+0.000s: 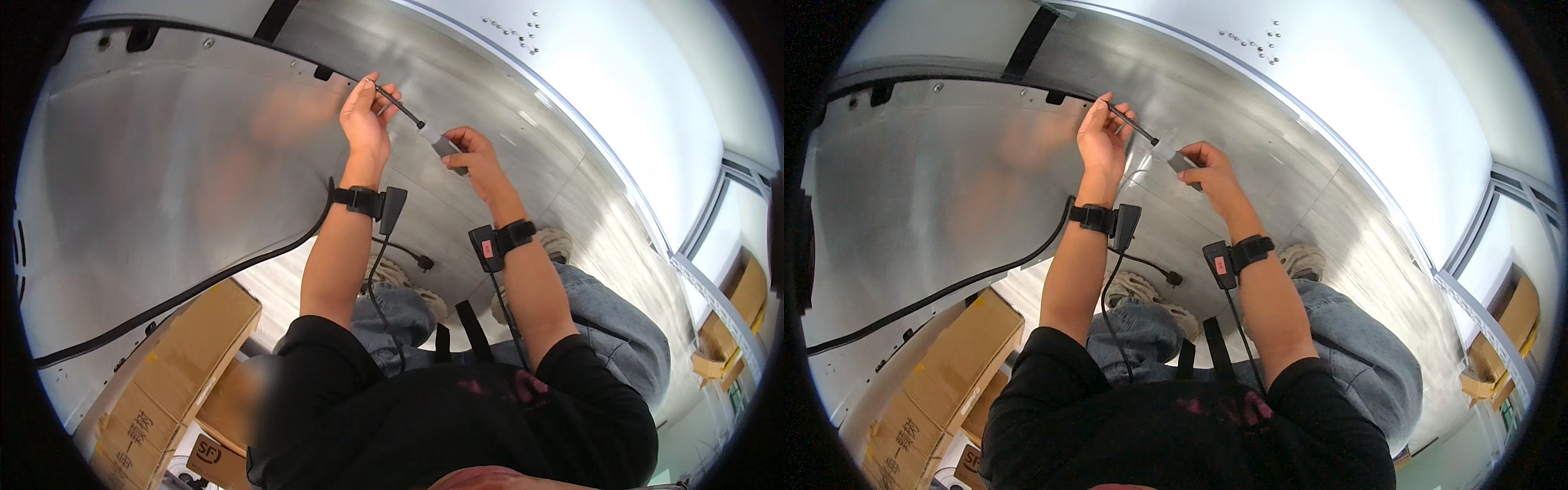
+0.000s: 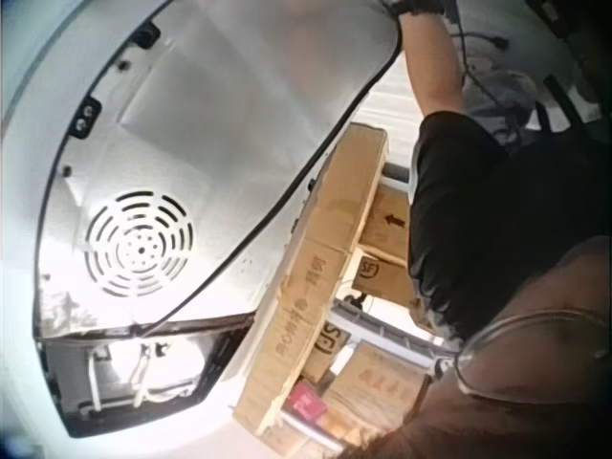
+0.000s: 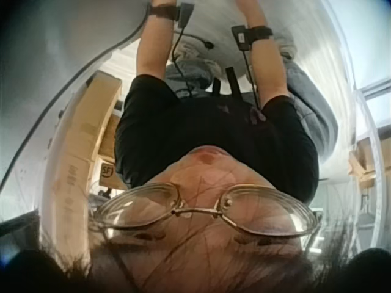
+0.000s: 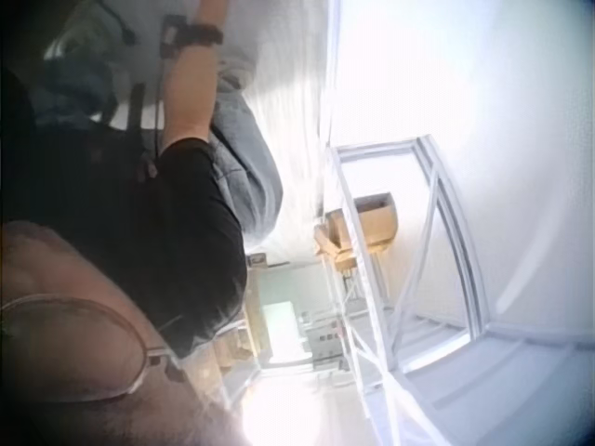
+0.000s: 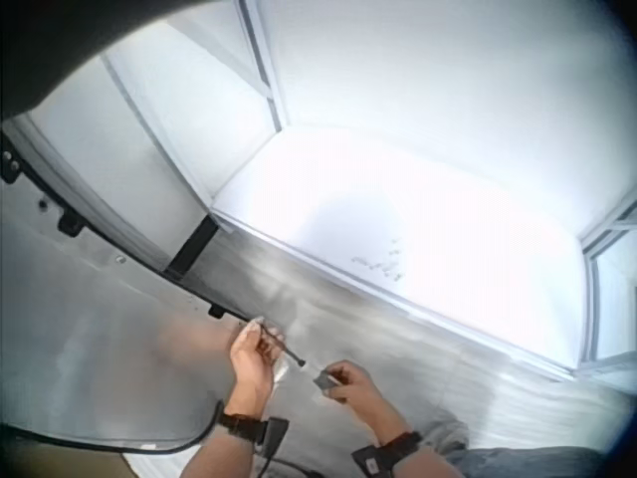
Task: The person uses a screwdriver to remove screws from a metal panel on an electronic device, then removes the panel. They then use a blue cloth to wipe the exterior and interior surfaces of the device.
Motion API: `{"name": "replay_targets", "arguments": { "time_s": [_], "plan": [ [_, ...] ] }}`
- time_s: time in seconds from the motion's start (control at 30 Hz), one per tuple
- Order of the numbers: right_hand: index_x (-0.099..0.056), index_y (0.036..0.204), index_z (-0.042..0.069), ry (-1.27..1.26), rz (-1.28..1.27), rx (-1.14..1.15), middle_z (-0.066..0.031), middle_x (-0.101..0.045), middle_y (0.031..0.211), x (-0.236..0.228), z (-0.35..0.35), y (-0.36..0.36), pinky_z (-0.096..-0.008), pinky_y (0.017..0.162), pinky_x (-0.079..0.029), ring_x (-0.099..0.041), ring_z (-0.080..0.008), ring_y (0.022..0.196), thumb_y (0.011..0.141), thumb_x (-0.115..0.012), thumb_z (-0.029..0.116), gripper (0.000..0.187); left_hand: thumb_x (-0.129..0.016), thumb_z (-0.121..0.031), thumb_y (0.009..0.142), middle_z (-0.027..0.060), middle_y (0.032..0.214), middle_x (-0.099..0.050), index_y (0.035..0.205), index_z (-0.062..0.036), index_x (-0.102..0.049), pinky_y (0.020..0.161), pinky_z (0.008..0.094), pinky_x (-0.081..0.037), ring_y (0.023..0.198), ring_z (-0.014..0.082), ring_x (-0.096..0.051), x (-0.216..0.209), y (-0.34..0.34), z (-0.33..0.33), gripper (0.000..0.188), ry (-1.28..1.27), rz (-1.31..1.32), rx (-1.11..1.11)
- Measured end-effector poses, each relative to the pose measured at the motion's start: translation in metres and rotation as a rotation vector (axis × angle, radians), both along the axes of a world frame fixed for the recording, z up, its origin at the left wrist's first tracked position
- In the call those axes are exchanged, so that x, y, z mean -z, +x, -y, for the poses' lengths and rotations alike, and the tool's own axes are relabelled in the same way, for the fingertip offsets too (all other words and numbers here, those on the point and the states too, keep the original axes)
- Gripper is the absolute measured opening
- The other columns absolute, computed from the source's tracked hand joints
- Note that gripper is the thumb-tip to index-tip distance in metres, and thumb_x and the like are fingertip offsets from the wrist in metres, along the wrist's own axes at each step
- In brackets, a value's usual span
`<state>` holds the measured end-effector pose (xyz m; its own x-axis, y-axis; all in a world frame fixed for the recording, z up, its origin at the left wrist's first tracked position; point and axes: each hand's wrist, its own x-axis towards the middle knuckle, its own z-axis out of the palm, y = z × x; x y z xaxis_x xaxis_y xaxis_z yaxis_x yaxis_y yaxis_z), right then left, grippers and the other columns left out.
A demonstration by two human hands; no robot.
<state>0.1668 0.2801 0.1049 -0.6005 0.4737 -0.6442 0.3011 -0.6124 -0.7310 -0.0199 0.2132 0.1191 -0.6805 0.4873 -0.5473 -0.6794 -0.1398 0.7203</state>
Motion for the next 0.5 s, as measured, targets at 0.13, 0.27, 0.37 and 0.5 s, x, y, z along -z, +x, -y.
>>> {"name": "replay_targets", "arguments": {
  "time_s": [0.13,0.27,0.37,0.5],
  "plan": [
    [-0.059,0.101,0.002,-0.022,-0.031,0.089,-0.0056,-0.059,0.09,0.002,-0.007,0.011,-0.028,0.069,-0.044,-0.055,-0.0153,0.077,0.07,-0.064,-0.005,0.033,-0.053,-0.014,0.094,0.0101,0.088,-0.066,0.106,0.0007,-0.063,0.064,0.0258,-0.052,0.078,0.0162,-0.064,-0.003,0.007,-0.017,0.022,0.022,-0.056,0.053],
    [-0.059,0.099,0.001,-0.026,-0.062,0.218,-0.0065,-0.059,0.086,-0.002,-0.016,0.022,-0.0296,0.066,-0.044,-0.055,-0.0162,0.073,0.07,-0.063,-0.004,0.029,-0.055,-0.016,0.093,0.008,0.091,-0.065,0.106,0.0006,-0.063,0.073,0.0286,-0.049,0.083,0.0167,-0.061,-0.002,0.004,-0.046,0.022,0.063,-0.096,0.193],
    [-0.058,0.099,0.001,0.023,-0.06,0.233,-0.0071,-0.059,0.087,-0.005,-0.025,0.034,-0.0305,0.066,-0.045,-0.055,-0.0167,0.074,0.071,-0.062,-0.002,0.028,-0.06,-0.016,0.09,0.0061,0.092,-0.066,0.105,0.0007,-0.065,0.074,0.0272,-0.048,0.083,0.0154,-0.06,-0.002,0.0,-0.08,0.022,0.01,-0.155,0.207],
    [-0.057,0.1,0.003,0.011,-0.024,0.33,-0.0077,-0.059,0.09,-0.007,-0.029,0.049,-0.0318,0.066,-0.046,-0.057,-0.0177,0.076,0.072,-0.061,-0.002,0.029,-0.07,-0.02,0.084,0.0059,0.104,-0.062,0.1,-0.009,-0.073,0.081,0.0312,-0.045,0.094,0.0188,-0.054,0.008,0.003,-0.128,0.02,-0.183,-0.598,0.234]
  ]
}}
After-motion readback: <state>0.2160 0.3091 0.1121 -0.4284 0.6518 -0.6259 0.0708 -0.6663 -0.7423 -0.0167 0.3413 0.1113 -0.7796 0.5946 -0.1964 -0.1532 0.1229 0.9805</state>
